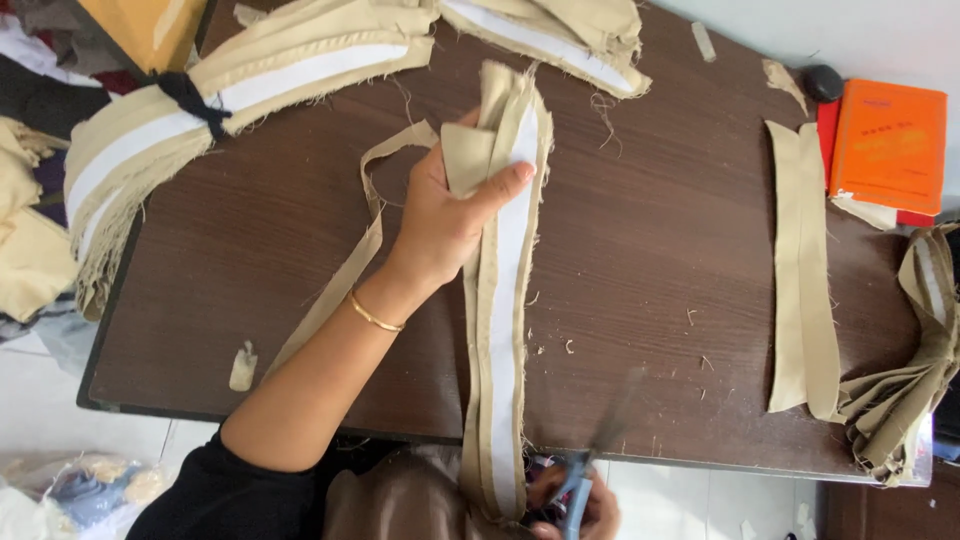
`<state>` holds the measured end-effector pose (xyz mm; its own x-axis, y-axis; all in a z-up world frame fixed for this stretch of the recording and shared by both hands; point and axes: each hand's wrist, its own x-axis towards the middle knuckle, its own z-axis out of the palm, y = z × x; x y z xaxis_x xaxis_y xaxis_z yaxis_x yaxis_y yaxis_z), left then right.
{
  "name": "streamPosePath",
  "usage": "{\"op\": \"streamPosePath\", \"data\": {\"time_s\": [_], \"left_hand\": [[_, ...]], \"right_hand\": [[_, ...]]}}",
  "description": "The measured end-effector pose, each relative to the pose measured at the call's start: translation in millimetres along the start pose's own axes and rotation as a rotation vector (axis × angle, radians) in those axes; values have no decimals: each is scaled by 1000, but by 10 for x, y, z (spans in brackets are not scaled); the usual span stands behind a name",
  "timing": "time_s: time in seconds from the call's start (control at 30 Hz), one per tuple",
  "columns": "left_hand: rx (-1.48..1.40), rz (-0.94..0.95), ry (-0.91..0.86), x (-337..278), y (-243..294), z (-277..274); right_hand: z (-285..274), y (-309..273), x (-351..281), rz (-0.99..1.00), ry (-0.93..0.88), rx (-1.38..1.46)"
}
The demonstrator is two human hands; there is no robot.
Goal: The person uses scissors to trim the edges of beige fabric strips that have a white strip sewn into the center. They fold the fabric, cut along the edges, and then tie the strips together with a black band.
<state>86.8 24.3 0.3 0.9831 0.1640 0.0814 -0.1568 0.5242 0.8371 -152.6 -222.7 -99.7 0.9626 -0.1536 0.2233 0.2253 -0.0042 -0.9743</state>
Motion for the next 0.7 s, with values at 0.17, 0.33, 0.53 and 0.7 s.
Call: {"op": "streamPosePath", "data": {"time_s": [0.17,0.33,0.53,0.7], "left_hand": [[122,-22,-68,-181,176,172],[227,12,-141,-294,282,294],[159,130,-67,-287,293,226],[158,115,-63,-261,296,155]], "right_hand": [[-12,-292,922,-124,-382,-151],[311,-388,1504,-122,-446,-183],[787,-450,1982,-145,-534,-224],[886,-454,2056,-142,-554,-273]]}}
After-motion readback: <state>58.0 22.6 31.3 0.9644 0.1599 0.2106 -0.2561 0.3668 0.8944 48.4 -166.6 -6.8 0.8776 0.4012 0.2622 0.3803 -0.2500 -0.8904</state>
